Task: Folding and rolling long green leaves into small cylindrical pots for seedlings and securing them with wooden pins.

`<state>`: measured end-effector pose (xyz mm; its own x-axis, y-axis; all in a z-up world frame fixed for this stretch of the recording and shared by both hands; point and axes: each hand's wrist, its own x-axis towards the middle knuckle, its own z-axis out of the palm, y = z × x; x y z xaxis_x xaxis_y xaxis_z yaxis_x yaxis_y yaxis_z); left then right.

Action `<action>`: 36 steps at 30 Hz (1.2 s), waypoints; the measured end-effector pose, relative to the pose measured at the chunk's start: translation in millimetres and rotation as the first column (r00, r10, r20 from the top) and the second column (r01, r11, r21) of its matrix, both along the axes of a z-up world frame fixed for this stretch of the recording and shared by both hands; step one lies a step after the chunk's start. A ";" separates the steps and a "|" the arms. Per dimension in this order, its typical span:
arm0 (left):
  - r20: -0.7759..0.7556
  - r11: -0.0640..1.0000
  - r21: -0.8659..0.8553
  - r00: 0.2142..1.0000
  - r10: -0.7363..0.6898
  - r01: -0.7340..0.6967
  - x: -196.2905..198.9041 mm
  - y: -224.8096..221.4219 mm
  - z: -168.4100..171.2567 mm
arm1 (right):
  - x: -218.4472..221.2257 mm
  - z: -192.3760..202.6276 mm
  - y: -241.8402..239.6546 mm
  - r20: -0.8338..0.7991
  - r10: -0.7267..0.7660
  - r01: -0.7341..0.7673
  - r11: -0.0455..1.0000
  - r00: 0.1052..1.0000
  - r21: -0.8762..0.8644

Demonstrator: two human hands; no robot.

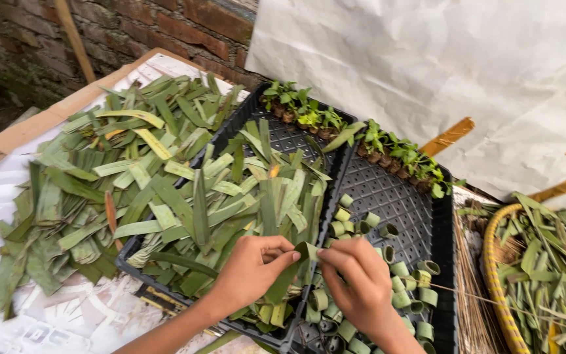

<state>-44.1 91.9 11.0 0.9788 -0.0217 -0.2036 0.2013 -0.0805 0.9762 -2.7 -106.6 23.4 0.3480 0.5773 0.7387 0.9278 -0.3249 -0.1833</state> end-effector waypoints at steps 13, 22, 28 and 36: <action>-0.110 0.990 -0.052 0.984 -0.138 0.133 12.4 -61.5 37.2 | -5.9 0.6 -59.5 0.369 -0.235 0.255 0.967 0.899 -0.007; -0.101 0.972 -0.046 0.967 -0.234 0.231 26.5 -93.0 40.2 | -12.8 19.3 -85.0 0.436 -0.261 0.323 0.944 0.862 -0.074; 0.562 0.966 0.215 0.792 -0.240 0.141 35.8 -117.3 13.6 | -12.9 7.8 -92.8 0.049 -0.468 0.459 0.880 0.883 0.124; 0.047 0.984 -0.148 0.995 -0.088 0.094 41.9 -120.8 21.2 | -6.9 3.1 -97.3 0.242 -0.408 0.430 0.902 0.881 -0.045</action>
